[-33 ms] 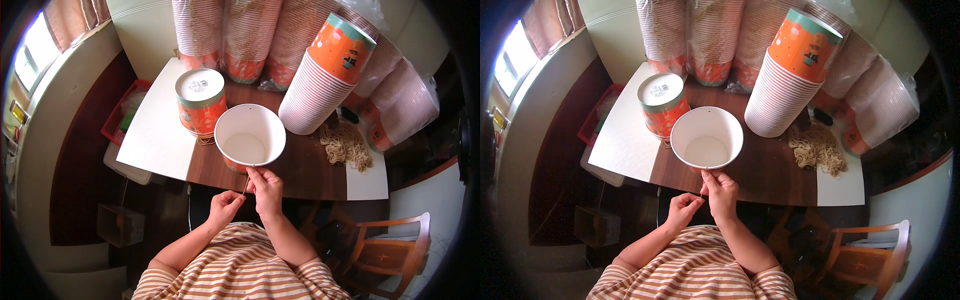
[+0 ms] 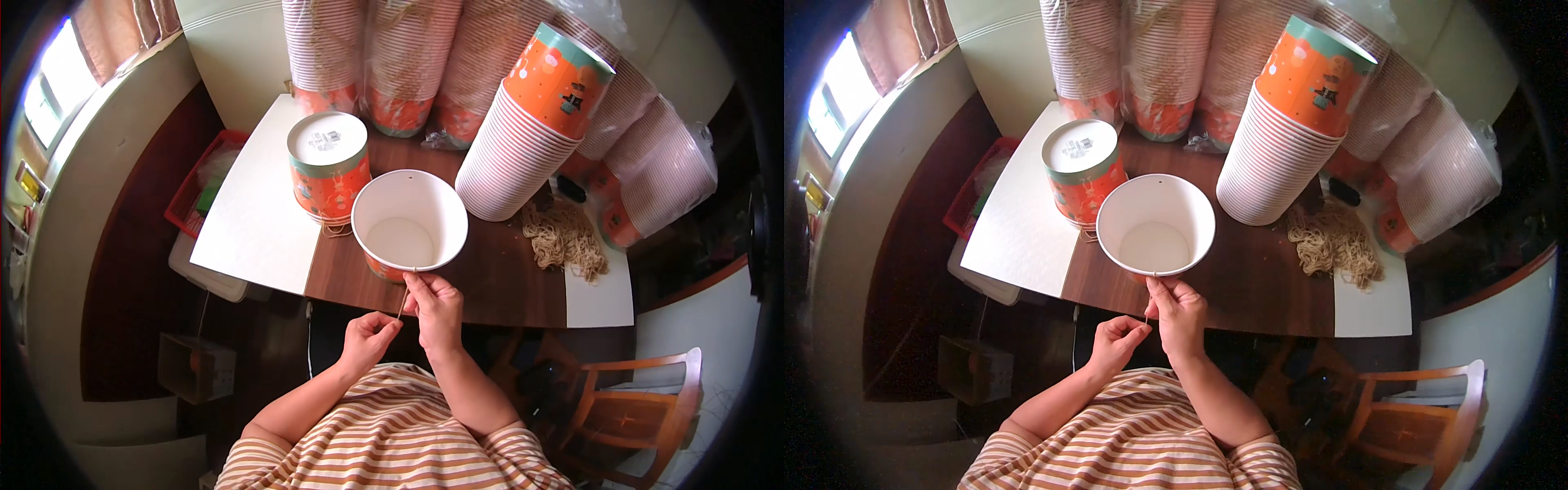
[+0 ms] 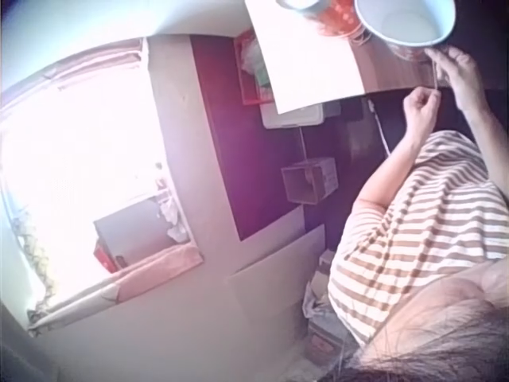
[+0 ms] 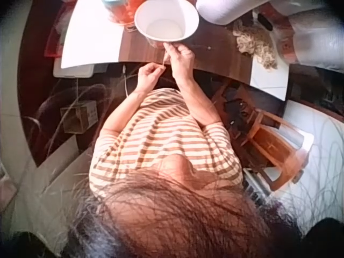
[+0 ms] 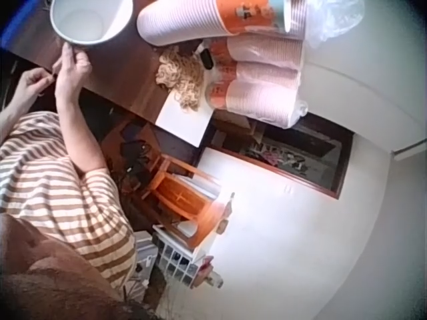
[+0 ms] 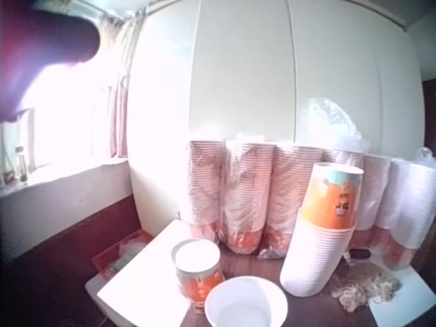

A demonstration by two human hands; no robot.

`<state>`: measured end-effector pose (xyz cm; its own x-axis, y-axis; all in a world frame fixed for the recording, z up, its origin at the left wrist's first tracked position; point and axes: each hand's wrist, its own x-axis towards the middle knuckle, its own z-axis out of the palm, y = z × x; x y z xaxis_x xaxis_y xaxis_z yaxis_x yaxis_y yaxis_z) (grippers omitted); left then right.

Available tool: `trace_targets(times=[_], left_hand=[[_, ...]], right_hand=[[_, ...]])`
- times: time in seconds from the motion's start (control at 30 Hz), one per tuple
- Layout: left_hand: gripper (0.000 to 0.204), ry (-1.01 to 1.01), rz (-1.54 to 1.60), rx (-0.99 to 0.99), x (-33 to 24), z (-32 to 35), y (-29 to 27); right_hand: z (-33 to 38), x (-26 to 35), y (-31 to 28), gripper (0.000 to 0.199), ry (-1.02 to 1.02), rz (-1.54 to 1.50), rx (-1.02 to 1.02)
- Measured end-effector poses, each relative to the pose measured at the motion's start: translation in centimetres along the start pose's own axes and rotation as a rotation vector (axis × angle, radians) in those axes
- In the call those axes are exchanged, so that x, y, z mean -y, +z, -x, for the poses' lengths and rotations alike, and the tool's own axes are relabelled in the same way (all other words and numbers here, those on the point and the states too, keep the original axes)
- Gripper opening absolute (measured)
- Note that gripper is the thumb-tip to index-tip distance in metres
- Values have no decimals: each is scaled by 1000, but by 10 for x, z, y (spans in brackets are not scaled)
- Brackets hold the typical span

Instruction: Secure stacks of paper bowls using rubber bands for storage or shipment.

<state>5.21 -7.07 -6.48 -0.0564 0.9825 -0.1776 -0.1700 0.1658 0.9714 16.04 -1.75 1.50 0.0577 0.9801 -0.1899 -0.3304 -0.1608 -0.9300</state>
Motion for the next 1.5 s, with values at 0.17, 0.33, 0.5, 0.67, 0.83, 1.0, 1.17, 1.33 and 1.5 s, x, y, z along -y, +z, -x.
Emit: trace_targets(times=[0.17,0.33,0.5,0.67,0.83,1.0,1.17,1.33,1.5], left_hand=[[16,8,22,18,2,1,2],[17,13,9,22,0,2,3],[17,-27,55,96,-1,6,3],[25,-216,-30,277,-5,22,-16],[27,-308,-43,312,0,33,-39],[55,-406,144,530,-25,31,-43],[62,-484,380,631,-57,12,-46],[54,-570,346,568,-49,11,-66],[36,-658,278,556,-46,22,-71]], right_hand=[[-8,-1,-3,19,-42,67,26],[-12,-5,-3,21,-100,98,28],[-14,-6,-10,16,-160,133,-23],[-27,7,-50,17,-370,303,-202],[-6,17,-74,37,-1004,882,-272],[37,22,-44,53,-987,1021,663],[22,13,-48,26,-746,998,828],[10,40,-62,10,-535,844,717],[6,44,-77,13,-504,770,650]])
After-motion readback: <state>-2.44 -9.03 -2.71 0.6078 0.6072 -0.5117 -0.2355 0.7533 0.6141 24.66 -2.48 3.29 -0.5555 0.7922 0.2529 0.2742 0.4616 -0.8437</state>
